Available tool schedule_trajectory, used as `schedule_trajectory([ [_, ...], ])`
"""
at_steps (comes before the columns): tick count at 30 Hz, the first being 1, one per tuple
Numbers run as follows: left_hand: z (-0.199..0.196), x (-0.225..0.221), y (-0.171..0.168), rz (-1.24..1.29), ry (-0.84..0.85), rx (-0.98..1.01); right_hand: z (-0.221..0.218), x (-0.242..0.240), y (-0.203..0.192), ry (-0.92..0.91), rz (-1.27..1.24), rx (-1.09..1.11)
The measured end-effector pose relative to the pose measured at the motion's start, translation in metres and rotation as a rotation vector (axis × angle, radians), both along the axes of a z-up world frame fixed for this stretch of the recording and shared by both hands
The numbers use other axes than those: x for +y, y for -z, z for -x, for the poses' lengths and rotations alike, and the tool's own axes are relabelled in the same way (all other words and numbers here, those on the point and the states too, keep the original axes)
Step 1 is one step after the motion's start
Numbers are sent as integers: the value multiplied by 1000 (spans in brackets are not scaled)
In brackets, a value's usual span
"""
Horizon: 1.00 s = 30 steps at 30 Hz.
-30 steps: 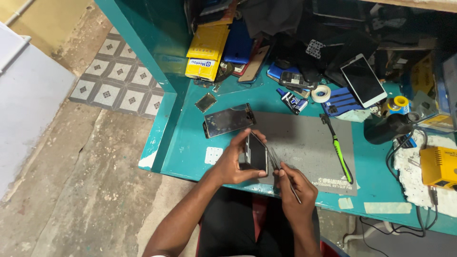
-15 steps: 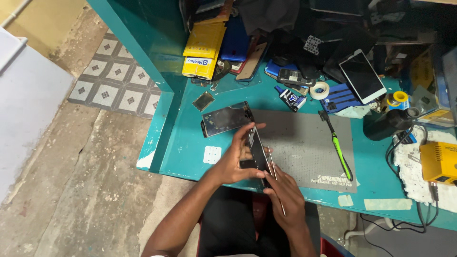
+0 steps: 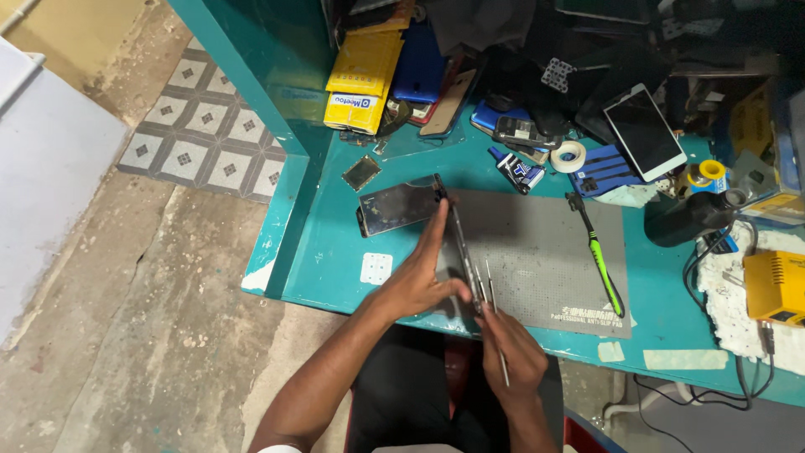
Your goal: The person uses tweezers to carefully pry and separate the screen assembly from the smartphone frame. They apply a liquid from a bottle to the seam to aid in separation and continue working around the edges to detach the display.
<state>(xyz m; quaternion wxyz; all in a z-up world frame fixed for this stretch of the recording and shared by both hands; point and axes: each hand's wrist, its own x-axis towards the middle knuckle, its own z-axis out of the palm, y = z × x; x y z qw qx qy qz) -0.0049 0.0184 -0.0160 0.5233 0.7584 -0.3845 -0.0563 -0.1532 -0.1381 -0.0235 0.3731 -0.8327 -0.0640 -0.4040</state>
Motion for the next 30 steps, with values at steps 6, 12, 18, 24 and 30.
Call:
schedule_trajectory([
  [6, 3, -1, -24, -140, 108, -22, 0, -2, 3, -66, -8, -53],
  [12, 4, -4, -35, -154, 120, -152, 3, -2, -11, -68, 15, 46],
  [18, 2, -4, -32, -142, 109, -156, 0, 0, -17, -81, 10, 96],
  [24, -1, -6, -18, -116, 90, -154, -1, 0, -24, -72, 45, 127],
  [30, -3, -8, -16, -124, 68, -154, -2, -6, -21, -136, -31, 73],
])
